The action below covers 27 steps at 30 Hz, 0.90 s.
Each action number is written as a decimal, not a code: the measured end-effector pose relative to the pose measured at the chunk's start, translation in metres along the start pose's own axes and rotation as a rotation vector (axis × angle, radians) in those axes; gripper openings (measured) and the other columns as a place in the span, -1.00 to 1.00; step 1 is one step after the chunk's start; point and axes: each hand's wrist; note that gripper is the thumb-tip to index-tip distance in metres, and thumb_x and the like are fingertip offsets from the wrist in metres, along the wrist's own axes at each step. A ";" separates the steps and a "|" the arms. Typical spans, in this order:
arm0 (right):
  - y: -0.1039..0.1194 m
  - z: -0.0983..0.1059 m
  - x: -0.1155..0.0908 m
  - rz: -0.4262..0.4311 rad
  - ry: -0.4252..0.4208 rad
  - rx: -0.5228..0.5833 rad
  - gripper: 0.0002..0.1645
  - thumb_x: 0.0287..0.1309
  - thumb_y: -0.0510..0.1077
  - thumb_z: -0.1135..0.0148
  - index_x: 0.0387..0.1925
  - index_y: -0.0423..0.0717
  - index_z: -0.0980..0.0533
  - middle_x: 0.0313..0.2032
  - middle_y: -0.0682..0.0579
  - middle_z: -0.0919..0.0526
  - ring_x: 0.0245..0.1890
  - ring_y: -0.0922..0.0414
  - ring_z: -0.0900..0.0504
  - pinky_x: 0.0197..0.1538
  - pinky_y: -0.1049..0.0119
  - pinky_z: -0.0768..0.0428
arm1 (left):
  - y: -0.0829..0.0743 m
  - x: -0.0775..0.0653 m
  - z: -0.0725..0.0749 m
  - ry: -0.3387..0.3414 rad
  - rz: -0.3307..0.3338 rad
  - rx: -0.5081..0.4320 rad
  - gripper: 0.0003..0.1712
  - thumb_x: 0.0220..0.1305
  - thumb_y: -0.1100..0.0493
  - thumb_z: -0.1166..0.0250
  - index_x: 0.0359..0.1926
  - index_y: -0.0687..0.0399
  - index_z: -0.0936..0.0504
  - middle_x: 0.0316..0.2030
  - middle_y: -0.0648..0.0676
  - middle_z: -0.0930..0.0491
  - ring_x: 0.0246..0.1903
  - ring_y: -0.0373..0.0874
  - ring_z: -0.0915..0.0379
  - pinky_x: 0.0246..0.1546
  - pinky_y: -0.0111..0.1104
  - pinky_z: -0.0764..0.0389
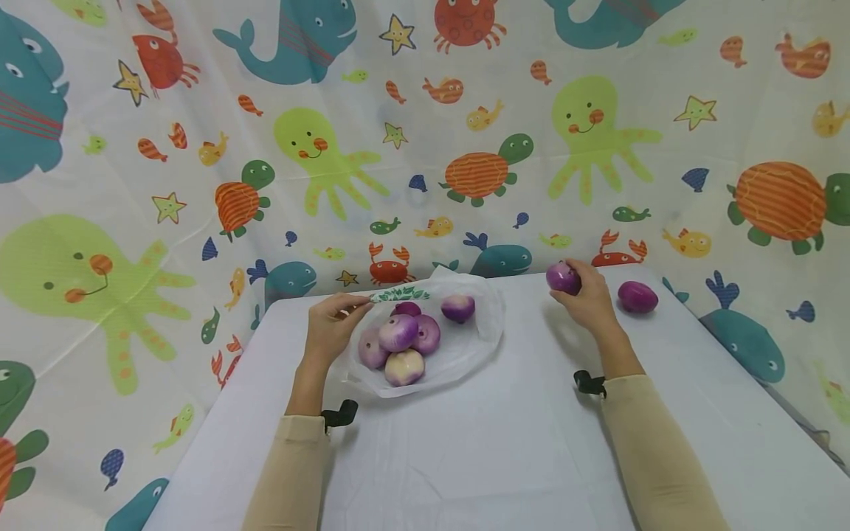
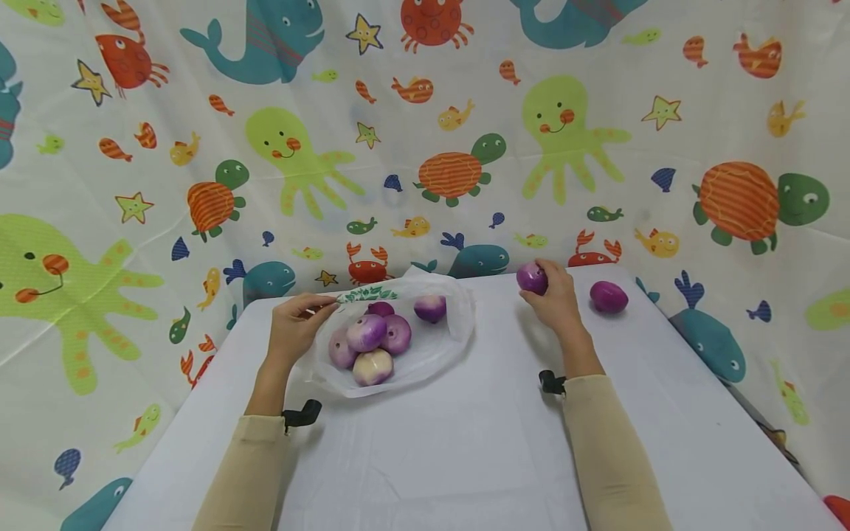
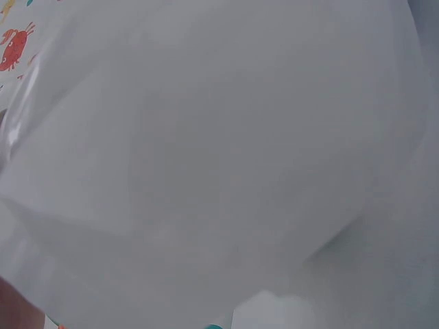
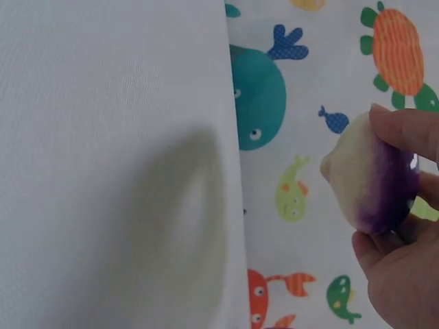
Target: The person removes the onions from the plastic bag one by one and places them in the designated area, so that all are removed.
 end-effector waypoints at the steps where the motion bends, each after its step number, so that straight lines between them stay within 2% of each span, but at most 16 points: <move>1: -0.001 0.001 0.000 -0.004 -0.004 0.001 -0.10 0.30 -0.15 -0.40 0.55 -0.11 -0.18 0.49 -0.34 -0.21 0.47 -0.36 -0.17 0.47 -0.41 -0.22 | 0.000 0.000 0.000 0.000 0.002 0.000 -0.84 0.23 0.45 -0.45 -0.16 0.32 -0.81 -0.26 0.27 -0.78 -0.32 -0.06 -0.57 -0.32 -0.70 -0.49; 6: -0.008 0.007 0.000 -0.064 -0.019 0.013 -0.08 0.31 -0.16 -0.38 0.57 -0.13 -0.15 0.50 -0.41 -0.09 0.47 -0.42 -0.18 0.48 -0.43 -0.18 | 0.000 0.000 0.001 0.001 0.006 0.003 -0.85 0.24 0.44 -0.44 -0.15 0.32 -0.81 -0.26 0.27 -0.79 -0.31 -0.04 -0.58 -0.31 -0.70 -0.49; 11: -0.016 0.012 -0.003 -0.119 -0.012 0.007 -0.02 0.32 -0.16 -0.38 0.61 -0.13 -0.09 0.51 -0.44 -0.06 0.49 -0.44 -0.15 0.49 -0.42 -0.14 | 0.000 0.000 0.001 0.004 0.008 0.004 -0.84 0.24 0.43 -0.44 -0.14 0.32 -0.81 -0.25 0.28 -0.78 -0.31 -0.07 -0.57 -0.31 -0.69 -0.50; 18: -0.027 0.020 -0.005 -0.179 0.020 -0.057 -0.01 0.31 -0.10 -0.39 0.60 -0.19 -0.10 0.50 -0.45 -0.18 0.50 -0.43 -0.15 0.49 -0.41 -0.16 | 0.000 -0.001 0.001 0.006 0.016 0.008 -0.84 0.25 0.43 -0.44 -0.14 0.32 -0.80 -0.25 0.27 -0.79 -0.29 0.00 -0.59 -0.31 -0.70 -0.49; 22: -0.032 0.023 -0.005 -0.213 0.033 -0.051 0.01 0.30 -0.12 -0.40 0.61 -0.20 -0.08 0.51 -0.42 -0.21 0.51 -0.41 -0.16 0.48 -0.39 -0.18 | 0.000 0.000 0.001 0.006 0.013 0.006 -0.83 0.25 0.44 -0.44 -0.13 0.32 -0.80 -0.25 0.27 -0.79 -0.29 0.06 -0.59 -0.30 -0.69 -0.50; 27: -0.036 0.024 -0.004 -0.197 0.038 -0.070 -0.02 0.29 -0.20 -0.38 0.59 -0.27 -0.09 0.51 -0.45 -0.20 0.51 -0.42 -0.15 0.49 -0.38 -0.17 | 0.000 0.000 0.001 0.006 0.012 -0.003 -0.83 0.25 0.45 -0.43 -0.14 0.32 -0.80 -0.25 0.27 -0.78 -0.29 0.05 -0.59 -0.30 -0.69 -0.50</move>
Point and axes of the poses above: each hand's wrist, its own x-axis towards the middle knuckle, its own z-axis out of the back of the hand, y = z × x
